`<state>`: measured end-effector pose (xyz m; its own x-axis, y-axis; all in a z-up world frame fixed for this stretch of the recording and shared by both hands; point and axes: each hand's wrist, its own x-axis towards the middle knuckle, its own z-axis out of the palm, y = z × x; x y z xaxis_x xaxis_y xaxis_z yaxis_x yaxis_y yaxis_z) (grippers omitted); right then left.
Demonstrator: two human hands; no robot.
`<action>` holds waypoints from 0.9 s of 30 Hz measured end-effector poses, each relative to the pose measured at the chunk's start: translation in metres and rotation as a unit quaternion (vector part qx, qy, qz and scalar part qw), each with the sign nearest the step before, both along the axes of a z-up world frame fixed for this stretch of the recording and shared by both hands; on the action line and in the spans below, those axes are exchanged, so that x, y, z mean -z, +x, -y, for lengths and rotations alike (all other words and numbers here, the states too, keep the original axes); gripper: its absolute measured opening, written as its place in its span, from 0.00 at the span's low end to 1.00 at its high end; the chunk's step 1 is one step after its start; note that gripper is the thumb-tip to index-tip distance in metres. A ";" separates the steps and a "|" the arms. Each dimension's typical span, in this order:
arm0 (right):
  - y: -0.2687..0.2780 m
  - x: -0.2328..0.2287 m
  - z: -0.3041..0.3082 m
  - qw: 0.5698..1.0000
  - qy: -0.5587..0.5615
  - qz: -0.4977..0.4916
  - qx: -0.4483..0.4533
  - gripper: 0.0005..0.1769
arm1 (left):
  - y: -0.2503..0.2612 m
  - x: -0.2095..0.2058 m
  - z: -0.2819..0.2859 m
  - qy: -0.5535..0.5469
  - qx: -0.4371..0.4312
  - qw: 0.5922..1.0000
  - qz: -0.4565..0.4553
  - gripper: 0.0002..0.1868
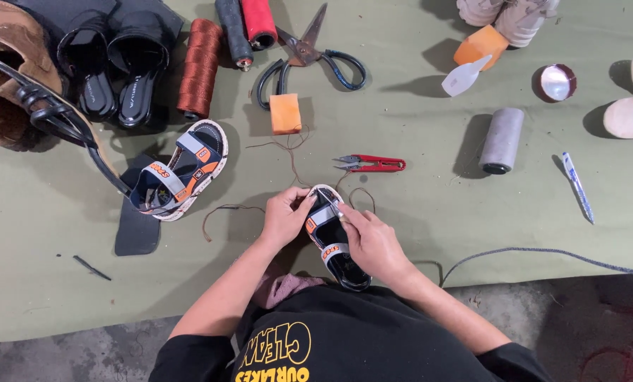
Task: The person sews a child's sandal using a needle and thread. They repeatedly push the needle through the sandal strap and pull the thread to secure the material. The workspace contains various shoe repair tools and other footwear.
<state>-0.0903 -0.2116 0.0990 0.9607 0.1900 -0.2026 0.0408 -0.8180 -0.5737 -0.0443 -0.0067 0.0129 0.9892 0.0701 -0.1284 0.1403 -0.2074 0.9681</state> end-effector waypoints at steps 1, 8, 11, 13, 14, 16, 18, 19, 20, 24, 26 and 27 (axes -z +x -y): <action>0.000 0.000 -0.001 1.000 0.000 -0.001 0.001 0.22 | 0.000 0.002 -0.001 0.000 0.001 1.000 -0.001 0.08; 0.003 0.007 -0.004 0.999 0.042 0.017 0.015 0.21 | -0.005 0.003 -0.002 0.016 -0.001 0.998 0.068 0.07; 0.010 0.004 -0.002 0.989 0.129 -0.032 0.057 0.20 | -0.003 0.002 -0.003 0.016 -0.004 0.996 0.090 0.07; 0.012 0.002 -0.001 0.978 0.178 -0.067 0.082 0.20 | -0.004 0.001 -0.003 0.017 -0.004 0.995 0.097 0.07; 0.013 0.003 -0.001 0.968 0.201 -0.100 0.111 0.19 | -0.005 0.002 -0.003 0.019 -0.005 0.994 0.108 0.07; 0.016 0.003 -0.002 0.956 0.224 -0.133 0.139 0.18 | -0.004 0.002 -0.003 0.022 -0.006 0.993 0.118 0.07; 0.016 0.001 -0.003 0.931 0.293 -0.151 0.160 0.18 | -0.005 0.004 -0.002 0.011 -0.011 0.992 0.127 0.06; 0.017 0.005 -0.003 0.931 0.292 -0.152 0.159 0.18 | -0.005 0.003 -0.002 0.011 -0.011 0.992 0.127 0.06; 0.017 0.008 -0.002 0.919 0.318 -0.155 0.172 0.18 | -0.005 0.003 -0.002 0.012 -0.010 0.992 0.129 0.07; 0.011 0.008 -0.005 0.914 0.329 -0.158 0.177 0.19 | -0.006 0.006 -0.003 0.018 -0.012 0.990 0.138 0.08; 0.008 -0.002 -0.012 0.946 0.274 -0.091 0.144 0.18 | -0.008 0.006 -0.003 0.016 -0.012 0.990 0.139 0.07; 0.008 -0.007 -0.015 0.970 0.216 -0.023 0.108 0.17 | -0.009 0.006 -0.003 0.013 -0.014 0.990 0.140 0.07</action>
